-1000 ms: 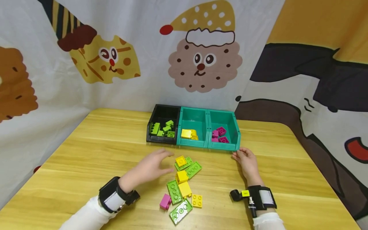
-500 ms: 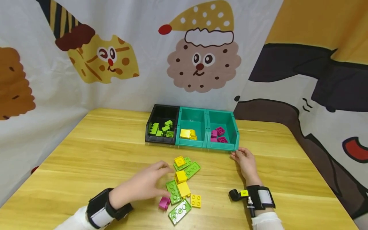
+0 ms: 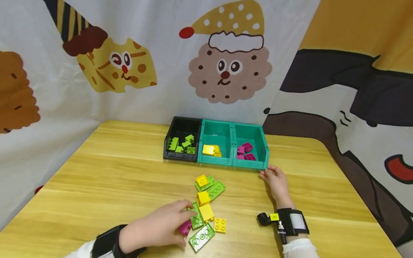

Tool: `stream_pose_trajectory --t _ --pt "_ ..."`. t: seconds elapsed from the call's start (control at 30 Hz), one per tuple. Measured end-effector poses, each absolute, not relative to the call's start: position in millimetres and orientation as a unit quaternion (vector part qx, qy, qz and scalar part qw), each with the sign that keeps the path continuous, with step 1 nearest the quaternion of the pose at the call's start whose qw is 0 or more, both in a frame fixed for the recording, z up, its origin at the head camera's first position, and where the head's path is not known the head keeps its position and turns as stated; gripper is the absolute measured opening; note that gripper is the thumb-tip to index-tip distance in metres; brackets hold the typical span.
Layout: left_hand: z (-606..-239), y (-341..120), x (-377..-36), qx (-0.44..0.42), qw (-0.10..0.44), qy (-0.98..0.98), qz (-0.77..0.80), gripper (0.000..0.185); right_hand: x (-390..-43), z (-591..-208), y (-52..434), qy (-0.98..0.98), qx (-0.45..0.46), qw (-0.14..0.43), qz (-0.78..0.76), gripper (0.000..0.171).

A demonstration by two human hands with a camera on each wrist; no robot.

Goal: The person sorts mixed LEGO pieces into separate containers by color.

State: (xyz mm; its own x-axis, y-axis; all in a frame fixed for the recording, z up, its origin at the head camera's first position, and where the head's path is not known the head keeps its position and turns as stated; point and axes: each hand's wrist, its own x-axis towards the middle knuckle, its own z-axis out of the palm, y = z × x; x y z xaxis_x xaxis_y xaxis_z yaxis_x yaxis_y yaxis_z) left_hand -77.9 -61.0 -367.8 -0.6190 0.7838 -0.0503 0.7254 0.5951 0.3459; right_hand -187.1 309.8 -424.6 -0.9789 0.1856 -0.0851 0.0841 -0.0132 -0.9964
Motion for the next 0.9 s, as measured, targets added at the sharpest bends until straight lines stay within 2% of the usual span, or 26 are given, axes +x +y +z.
stream_pose_trajectory --t 0.27,0.67,0.9 --pt "-375.7 -59.1 -75.8 0.447 0.08 0.88 0.136 0.044 -187.2 -425.6 310.6 -0.693 -0.093 0.036 0.714 0.021" --pt "-377.0 -57.6 -75.9 0.456 0.053 0.881 0.113 0.027 -187.2 -426.5 311.5 -0.701 -0.094 0.033 0.706 0.025" --pt "-376.1 -56.8 -76.2 0.451 0.059 0.882 0.123 0.024 -186.4 -425.4 311.2 -0.705 -0.094 0.033 0.702 0.026"
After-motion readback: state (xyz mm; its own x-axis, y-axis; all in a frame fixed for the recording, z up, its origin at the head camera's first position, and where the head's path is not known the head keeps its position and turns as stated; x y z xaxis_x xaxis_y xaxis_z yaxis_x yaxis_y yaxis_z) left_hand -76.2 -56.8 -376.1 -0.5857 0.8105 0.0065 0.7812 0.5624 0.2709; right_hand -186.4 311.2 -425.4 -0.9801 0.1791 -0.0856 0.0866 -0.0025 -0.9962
